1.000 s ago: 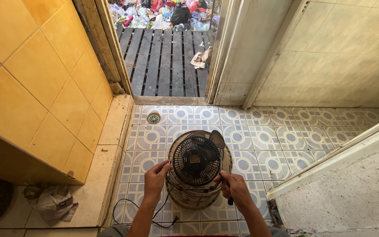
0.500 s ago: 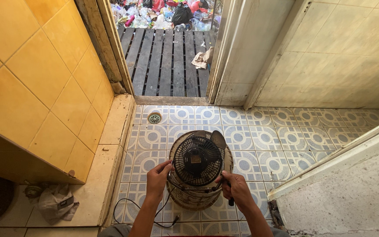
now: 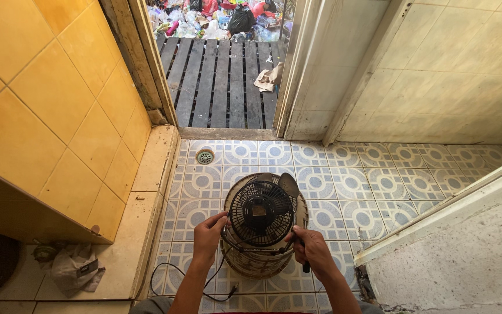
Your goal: The person sits on the floor and disassembles a small electric fan, using a screwdriver to remove the front grille and set it aside, then detaches the metal stand frame and works on the fan body, handling the grille, blades and stand parts one at a time.
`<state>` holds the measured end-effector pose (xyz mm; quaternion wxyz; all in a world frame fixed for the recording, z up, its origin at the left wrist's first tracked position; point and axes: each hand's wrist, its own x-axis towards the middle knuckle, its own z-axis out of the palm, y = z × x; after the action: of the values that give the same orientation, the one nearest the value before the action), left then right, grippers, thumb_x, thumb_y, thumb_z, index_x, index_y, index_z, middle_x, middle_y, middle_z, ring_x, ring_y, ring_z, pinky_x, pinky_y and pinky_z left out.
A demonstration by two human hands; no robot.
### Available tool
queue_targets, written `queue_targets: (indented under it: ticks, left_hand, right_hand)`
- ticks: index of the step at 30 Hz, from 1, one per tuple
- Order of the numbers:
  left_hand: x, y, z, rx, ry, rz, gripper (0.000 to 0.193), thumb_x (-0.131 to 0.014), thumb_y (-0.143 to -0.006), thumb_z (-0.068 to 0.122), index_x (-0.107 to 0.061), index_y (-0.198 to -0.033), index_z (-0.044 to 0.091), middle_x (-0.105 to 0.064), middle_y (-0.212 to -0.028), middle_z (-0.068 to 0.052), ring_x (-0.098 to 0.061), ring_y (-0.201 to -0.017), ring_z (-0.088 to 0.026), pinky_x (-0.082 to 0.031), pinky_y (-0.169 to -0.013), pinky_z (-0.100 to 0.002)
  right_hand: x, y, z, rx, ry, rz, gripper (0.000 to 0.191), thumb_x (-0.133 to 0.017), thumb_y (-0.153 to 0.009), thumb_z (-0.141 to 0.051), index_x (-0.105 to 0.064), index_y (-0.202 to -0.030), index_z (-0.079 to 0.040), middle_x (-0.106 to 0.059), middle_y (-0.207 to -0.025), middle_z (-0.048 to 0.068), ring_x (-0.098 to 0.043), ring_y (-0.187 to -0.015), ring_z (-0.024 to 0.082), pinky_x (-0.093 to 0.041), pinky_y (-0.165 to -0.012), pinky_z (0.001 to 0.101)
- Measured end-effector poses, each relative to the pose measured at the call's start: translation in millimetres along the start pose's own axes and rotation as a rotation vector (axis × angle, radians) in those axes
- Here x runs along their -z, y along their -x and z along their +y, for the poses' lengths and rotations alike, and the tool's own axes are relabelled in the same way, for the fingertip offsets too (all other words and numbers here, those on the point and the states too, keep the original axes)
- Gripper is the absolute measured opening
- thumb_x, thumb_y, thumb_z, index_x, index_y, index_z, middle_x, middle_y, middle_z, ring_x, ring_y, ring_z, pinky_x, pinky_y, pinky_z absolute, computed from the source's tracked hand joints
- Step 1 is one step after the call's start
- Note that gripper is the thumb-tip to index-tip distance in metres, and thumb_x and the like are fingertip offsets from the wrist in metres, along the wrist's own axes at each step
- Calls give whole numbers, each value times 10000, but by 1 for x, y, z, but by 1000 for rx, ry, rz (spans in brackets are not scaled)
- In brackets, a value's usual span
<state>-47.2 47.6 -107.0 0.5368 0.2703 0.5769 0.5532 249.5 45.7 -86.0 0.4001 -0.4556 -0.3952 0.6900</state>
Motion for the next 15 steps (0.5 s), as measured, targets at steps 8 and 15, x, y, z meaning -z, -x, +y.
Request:
queue_targets:
  ticks: [8,15]
  left_hand:
    - [8,4,6,-102,43,-65,338,-605,-963,76,-740,-1262,-7,-783,-945,-109,-689,-856,-137,-552,-836,-288]
    - [3,27,20,-639,-303,-168,370,-584,-920,-30,-670,-1272,41,-658,-1218,-80,-732,-1011,-189,-626,-848,-317]
  right_hand:
    - [-4,12,-9,76,-51,15,449,-493,-1065,-300,-695,-860,46,-354,-497,-39,-295,-389,82,-262,-378,283]
    - [-21,17,-47,71,-136,144,448,-540,-1061,-340,-665,-867,45,-332,-503,-44,-293,-400,83,-271,-395,285]
